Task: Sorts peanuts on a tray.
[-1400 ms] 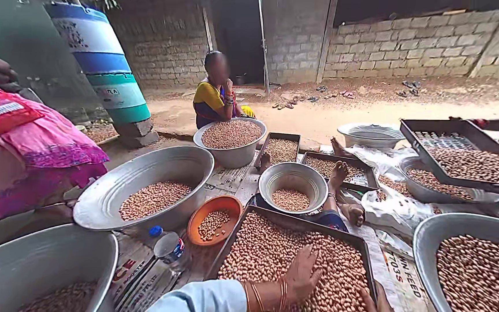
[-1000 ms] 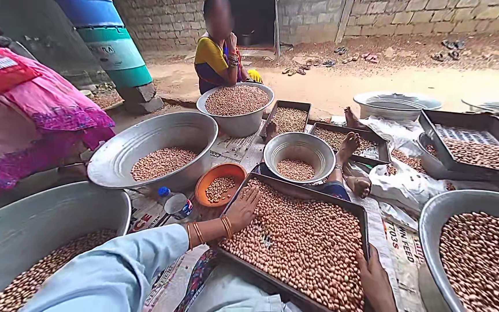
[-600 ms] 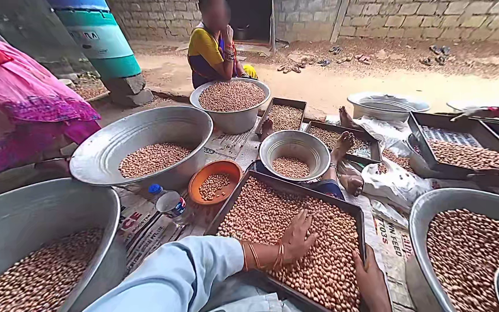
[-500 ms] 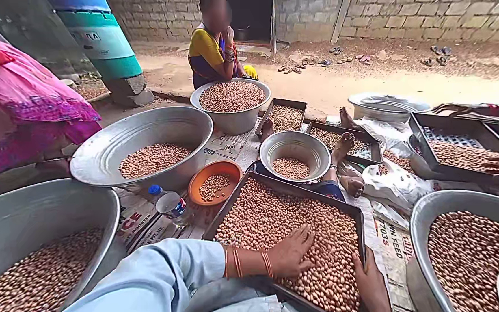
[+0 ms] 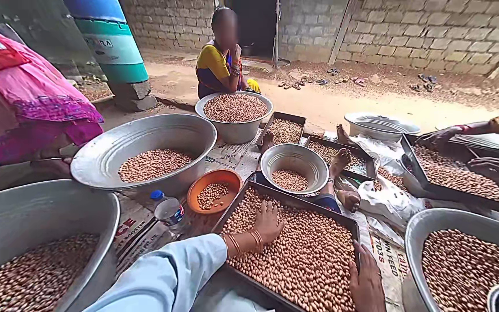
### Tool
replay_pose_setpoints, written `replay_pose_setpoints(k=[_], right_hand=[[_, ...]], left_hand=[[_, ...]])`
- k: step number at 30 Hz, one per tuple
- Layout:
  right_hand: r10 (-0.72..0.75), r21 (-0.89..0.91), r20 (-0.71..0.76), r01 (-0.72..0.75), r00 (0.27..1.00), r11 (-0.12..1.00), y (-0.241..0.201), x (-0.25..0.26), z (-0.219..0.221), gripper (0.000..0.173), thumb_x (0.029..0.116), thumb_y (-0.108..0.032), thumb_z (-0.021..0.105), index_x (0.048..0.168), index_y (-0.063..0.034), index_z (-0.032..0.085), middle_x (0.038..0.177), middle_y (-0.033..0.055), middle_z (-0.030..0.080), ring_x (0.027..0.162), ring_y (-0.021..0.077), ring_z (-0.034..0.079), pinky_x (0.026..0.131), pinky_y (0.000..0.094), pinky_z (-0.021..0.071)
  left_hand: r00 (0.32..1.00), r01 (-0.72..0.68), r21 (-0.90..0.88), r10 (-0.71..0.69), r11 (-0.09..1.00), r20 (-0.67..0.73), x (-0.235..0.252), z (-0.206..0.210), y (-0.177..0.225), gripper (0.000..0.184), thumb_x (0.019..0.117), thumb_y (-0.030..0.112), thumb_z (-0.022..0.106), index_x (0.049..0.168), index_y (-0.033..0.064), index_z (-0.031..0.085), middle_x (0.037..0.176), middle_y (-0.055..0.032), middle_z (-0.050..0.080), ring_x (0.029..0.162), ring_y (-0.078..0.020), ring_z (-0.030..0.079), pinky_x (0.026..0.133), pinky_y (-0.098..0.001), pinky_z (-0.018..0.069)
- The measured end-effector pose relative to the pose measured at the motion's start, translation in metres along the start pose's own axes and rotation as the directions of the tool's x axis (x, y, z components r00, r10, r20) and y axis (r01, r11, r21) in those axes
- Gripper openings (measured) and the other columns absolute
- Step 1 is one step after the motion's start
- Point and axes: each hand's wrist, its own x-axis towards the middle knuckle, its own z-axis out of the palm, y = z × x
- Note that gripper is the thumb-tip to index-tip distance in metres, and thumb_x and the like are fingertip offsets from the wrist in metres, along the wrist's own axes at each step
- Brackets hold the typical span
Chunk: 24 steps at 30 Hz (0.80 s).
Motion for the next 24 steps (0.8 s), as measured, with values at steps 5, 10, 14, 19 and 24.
replay_pose_setpoints(k=[5, 10, 14, 19, 24], right_hand=[[-0.298, 0.043, 0.028, 0.296, 0.954, 0.954, -0.023, 0.036, -0.006, 0.04, 0.0953, -0.011, 0.055, 0.131, 0.0003, 0.067, 0.14, 0.0234, 0.062, 0.133, 0.044, 0.057, 0.111, 0.0584, 0.0444], [-0.322, -0.017, 0.346, 0.349, 0.881, 0.937, -0.027, 0.08, 0.017, 0.043, 0.0968, -0.018, 0.061, 0.139, -0.0078, 0.064, 0.147, 0.0211, 0.057, 0.137, 0.0413, 0.054, 0.111, 0.0584, 0.044], [-0.311, -0.218, 0.421, 0.428, 0.852, 0.877, -0.032, 0.09, 0.065, 0.045, 0.1006, -0.025, 0.051, 0.144, -0.0163, 0.062, 0.152, 0.0213, 0.053, 0.14, 0.0444, 0.049, 0.114, 0.0599, 0.0399], [-0.255, -0.228, 0.608, 0.472, 0.752, 0.851, -0.098, 0.09, 0.128, 0.065, 0.1015, -0.018, 0.048, 0.162, -0.0388, 0.035, 0.166, 0.0184, 0.034, 0.147, 0.0523, 0.036, 0.112, 0.0776, 0.0235], [-0.178, -0.091, 0.869, 0.504, 0.462, 0.859, -0.173, 0.064, 0.152, 0.061, 0.1052, -0.022, 0.046, 0.164, -0.0138, 0.031, 0.173, 0.0203, 0.005, 0.154, 0.0528, 0.02, 0.111, 0.0742, 0.0314]], left_hand=[[0.9, -0.237, -0.013, 0.225, 0.971, 0.373, -0.059, 0.0, 0.082, 0.084, 0.1004, 0.027, 0.062, 0.165, 0.0042, 0.014, 0.172, -0.0249, 0.004, 0.151, -0.0599, 0.017, 0.105, -0.0813, 0.034], [0.857, -0.338, -0.044, 0.327, 0.94, 0.398, -0.062, -0.061, 0.061, 0.05, 0.1095, 0.043, 0.043, 0.144, 0.0116, 0.06, 0.132, -0.0235, 0.066, 0.124, -0.0438, 0.062, 0.102, -0.0678, 0.0444], [0.994, -0.028, -0.134, 0.013, 0.991, -0.113, -0.014, -0.079, -0.019, 0.06, 0.1059, 0.039, 0.054, 0.159, 0.0146, 0.04, 0.161, -0.0193, 0.041, 0.151, -0.0403, 0.035, 0.121, -0.0614, 0.0274], [0.924, 0.233, -0.361, -0.321, 0.903, -0.207, 0.02, -0.075, -0.086, 0.064, 0.1035, 0.034, 0.058, 0.162, 0.0189, 0.035, 0.154, -0.017, 0.051, 0.136, -0.0384, 0.054, 0.109, -0.059, 0.0442], [0.932, 0.241, -0.383, -0.324, 0.891, -0.166, 0.016, -0.078, -0.081, 0.051, 0.1051, 0.036, 0.054, 0.155, 0.024, 0.047, 0.151, -0.0128, 0.053, 0.132, -0.0356, 0.057, 0.107, -0.0577, 0.0453]])
